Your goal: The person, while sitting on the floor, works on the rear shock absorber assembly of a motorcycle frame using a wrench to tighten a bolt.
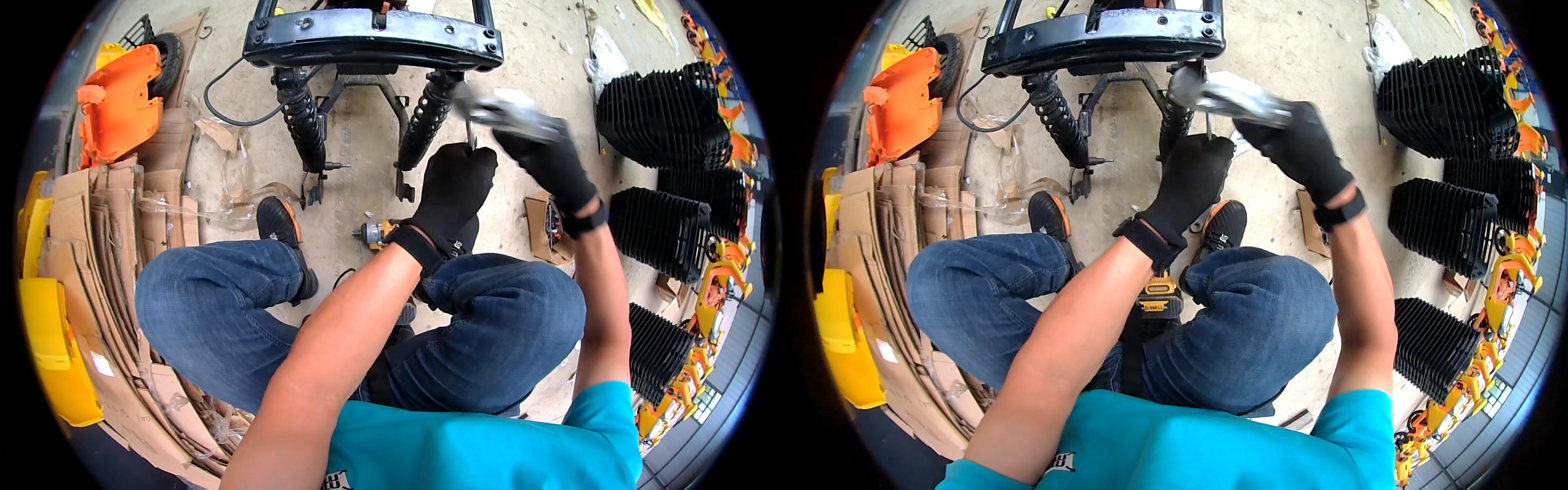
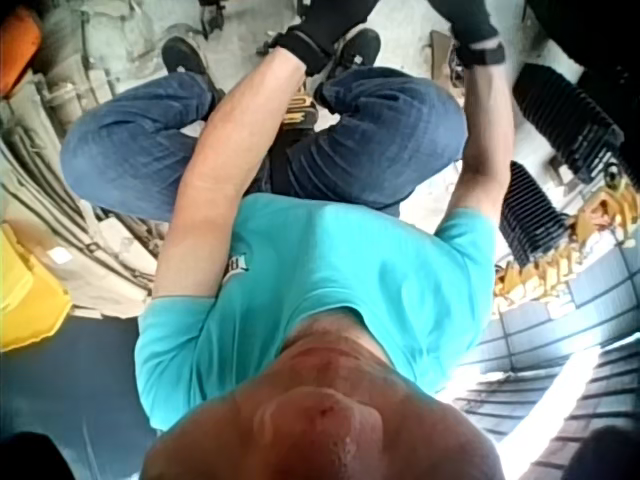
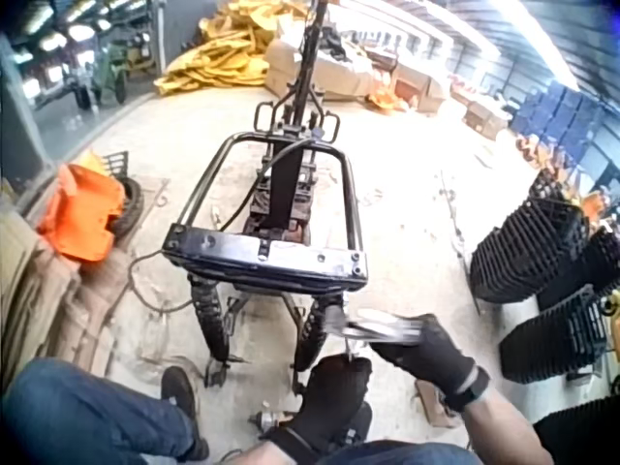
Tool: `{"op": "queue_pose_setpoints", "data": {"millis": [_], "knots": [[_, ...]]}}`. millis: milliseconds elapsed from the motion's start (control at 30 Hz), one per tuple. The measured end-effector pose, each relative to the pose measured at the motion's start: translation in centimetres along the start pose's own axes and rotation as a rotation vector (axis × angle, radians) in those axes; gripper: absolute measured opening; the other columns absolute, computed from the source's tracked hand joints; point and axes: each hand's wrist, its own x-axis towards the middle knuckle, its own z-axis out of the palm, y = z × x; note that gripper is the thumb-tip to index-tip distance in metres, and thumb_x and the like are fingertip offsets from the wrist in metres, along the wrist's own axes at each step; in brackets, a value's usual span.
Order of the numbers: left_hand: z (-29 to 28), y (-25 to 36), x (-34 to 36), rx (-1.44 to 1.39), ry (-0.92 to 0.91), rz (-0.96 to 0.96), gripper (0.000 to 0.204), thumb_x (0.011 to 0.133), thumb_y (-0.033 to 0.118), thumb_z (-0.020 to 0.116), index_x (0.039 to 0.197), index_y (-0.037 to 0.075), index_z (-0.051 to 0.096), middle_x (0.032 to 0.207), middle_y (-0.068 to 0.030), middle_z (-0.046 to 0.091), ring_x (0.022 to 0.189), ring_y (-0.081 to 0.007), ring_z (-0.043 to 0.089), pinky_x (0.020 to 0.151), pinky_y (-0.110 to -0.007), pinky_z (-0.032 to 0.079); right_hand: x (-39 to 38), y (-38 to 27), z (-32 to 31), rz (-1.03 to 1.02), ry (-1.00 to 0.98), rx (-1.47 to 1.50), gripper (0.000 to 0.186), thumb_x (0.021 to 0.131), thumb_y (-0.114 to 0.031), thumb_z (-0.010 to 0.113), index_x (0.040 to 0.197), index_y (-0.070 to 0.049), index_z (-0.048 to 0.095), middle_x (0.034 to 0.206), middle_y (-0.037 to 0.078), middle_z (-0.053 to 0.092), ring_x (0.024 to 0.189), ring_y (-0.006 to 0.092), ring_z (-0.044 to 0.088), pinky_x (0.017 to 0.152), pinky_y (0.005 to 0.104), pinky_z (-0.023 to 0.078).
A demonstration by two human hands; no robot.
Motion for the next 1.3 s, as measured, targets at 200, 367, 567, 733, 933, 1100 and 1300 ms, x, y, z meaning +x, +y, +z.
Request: {"op": "queue_pose_setpoints", "data": {"millis": [200, 367, 567, 733, 933, 1100, 1300], "knots": [[0.2, -0.3, 0.1, -0.086, 0.010, -0.036, 0.036, 0.080, 0.029, 0.054, 0.067, -0.004, 0.064, 0.061, -0.0138, 0.064, 0.059, -0.0235, 0.063, 0.060, -0.037, 0.047, -0.2, 0.1, 1.0, 0.148, 0.018, 0.023, 0.027, 0.088, -0.026, 0.067, 0.081, 0.000, 0.068, 0.060, 0.013, 0.061, 0.052, 0.0218, 0.060, 0.052, 0.0320, 0.046], [-0.2, 0.4, 0.1, -0.025, 0.003, -0.100, 0.036, 0.081, 0.028, 0.054, 0.065, -0.003, 0.063, 0.060, -0.0127, 0.063, 0.057, -0.0228, 0.062, 0.058, -0.037, 0.046, 0.7, -2.0, -1.4, -0.054, 0.239, 0.070, 0.023, 0.083, -0.020, 0.075, 0.094, 0.000, 0.070, 0.075, 0.010, 0.070, 0.062, 0.0159, 0.067, 0.056, 0.0290, 0.051], [0.4, -1.4, 0.4, -0.007, 0.034, 0.124, 0.036, 0.081, 0.028, 0.054, 0.067, -0.004, 0.064, 0.059, -0.0131, 0.063, 0.056, -0.0237, 0.062, 0.058, -0.037, 0.046, 1.4, -0.9, 0.5, -0.069, -0.005, -0.003, 0.018, 0.084, -0.018, 0.072, 0.089, -0.001, 0.069, 0.071, 0.013, 0.066, 0.062, 0.0197, 0.064, 0.057, 0.0311, 0.049], [0.6, -1.4, 1.0, -0.034, 0.046, 0.078, 0.036, 0.080, 0.027, 0.054, 0.067, -0.005, 0.064, 0.059, -0.0134, 0.063, 0.056, -0.0243, 0.061, 0.057, -0.038, 0.046, 1.5, -0.2, 0.2, 0.187, -0.096, 0.009, 0.022, 0.086, -0.023, 0.069, 0.087, -0.001, 0.068, 0.060, 0.013, 0.061, 0.051, 0.0200, 0.059, 0.053, 0.0326, 0.047], [0.3, -1.2, 0.4, -0.012, 0.019, 0.033, 0.036, 0.081, 0.027, 0.053, 0.063, -0.002, 0.062, 0.057, -0.0115, 0.061, 0.054, -0.0236, 0.059, 0.056, -0.037, 0.045, 1.5, -2.5, -1.5, -0.106, 0.250, 0.101, 0.021, 0.086, -0.019, 0.072, 0.096, -0.001, 0.070, 0.070, 0.008, 0.069, 0.060, 0.0163, 0.067, 0.055, 0.0275, 0.051], [1.1, -2.9, 0.6, 0.067, 0.040, 0.255, 0.033, 0.083, 0.026, 0.052, 0.065, 0.000, 0.061, 0.058, -0.0114, 0.061, 0.056, -0.0245, 0.061, 0.057, -0.038, 0.046, 1.2, 0.0, -0.1, -0.271, 0.113, -0.020, 0.014, 0.088, -0.016, 0.068, 0.093, -0.003, 0.067, 0.069, 0.010, 0.067, 0.058, 0.0189, 0.063, 0.054, 0.0306, 0.050], [0.5, -0.8, 0.2, -0.147, 0.006, -0.145, 0.037, 0.080, 0.030, 0.053, 0.066, -0.002, 0.064, 0.059, -0.0134, 0.062, 0.058, -0.0229, 0.062, 0.059, -0.038, 0.046, 0.9, 0.9, 1.1, 0.116, -0.056, -0.001, 0.022, 0.087, -0.023, 0.068, 0.085, -0.002, 0.067, 0.064, 0.013, 0.064, 0.055, 0.0255, 0.062, 0.055, 0.0340, 0.048]]}}
